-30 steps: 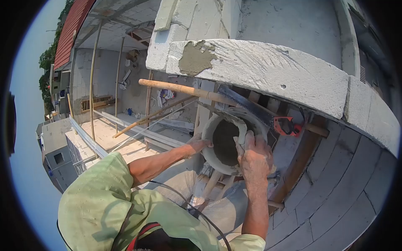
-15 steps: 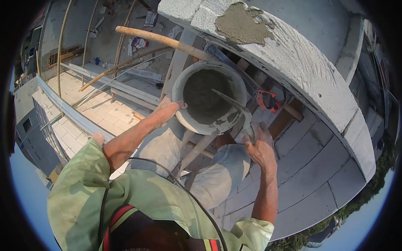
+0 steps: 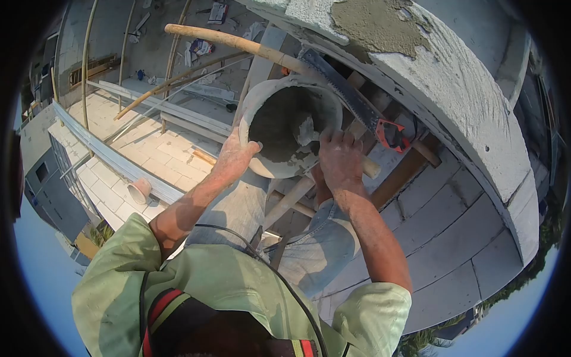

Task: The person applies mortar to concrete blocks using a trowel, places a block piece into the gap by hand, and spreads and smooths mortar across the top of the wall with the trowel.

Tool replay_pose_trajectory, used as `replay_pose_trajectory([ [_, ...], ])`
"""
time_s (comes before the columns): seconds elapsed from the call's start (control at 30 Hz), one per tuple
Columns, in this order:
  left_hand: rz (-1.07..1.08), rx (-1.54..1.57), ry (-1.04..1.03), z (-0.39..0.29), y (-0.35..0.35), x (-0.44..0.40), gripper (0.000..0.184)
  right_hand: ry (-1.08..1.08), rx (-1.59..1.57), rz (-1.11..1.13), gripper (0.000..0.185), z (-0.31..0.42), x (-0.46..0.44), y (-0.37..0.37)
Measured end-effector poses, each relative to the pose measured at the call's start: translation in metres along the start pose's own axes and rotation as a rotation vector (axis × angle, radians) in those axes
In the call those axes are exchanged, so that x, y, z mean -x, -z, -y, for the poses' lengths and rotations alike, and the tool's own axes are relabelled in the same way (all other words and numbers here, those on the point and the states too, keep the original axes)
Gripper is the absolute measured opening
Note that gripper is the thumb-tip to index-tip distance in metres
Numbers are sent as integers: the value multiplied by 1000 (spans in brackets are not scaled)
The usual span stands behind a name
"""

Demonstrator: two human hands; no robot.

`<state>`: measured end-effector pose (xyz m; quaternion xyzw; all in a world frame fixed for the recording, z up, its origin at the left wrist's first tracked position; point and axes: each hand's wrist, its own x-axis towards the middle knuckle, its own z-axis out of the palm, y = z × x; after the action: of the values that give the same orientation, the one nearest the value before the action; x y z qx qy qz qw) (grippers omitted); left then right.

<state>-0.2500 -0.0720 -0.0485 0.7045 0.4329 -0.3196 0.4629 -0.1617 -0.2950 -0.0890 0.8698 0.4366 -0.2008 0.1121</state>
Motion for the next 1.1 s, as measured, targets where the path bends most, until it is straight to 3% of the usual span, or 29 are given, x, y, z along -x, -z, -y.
replay_pose_trajectory([
  [0.13, 10, 13, -26, 9, -1, -1, 83, -107, -44, -81, 33, 27, -24, -22],
  [0.2, -26, -44, -113, 12, -3, 1, 83, -52, 79, -219, 25, 36, -27, -28],
  [0.3, -70, 23, -164, 19, -5, 2, 75, 18, -1, -238, 22, 44, -27, -31],
  [0.53, 9, -17, -115, 20, 12, 1, 81, 59, -241, -67, 19, 38, -33, -22],
  [0.6, -34, -18, -227, 27, 13, -1, 80, 50, -325, -36, 22, 33, -35, -24],
  [0.97, -61, -46, -290, 32, 29, -6, 78, 45, -753, -26, 44, 17, -28, -18],
  [1.1, 45, 290, -136, 19, 45, 2, 84, 42, -996, -60, 40, -2, -16, -3],
])
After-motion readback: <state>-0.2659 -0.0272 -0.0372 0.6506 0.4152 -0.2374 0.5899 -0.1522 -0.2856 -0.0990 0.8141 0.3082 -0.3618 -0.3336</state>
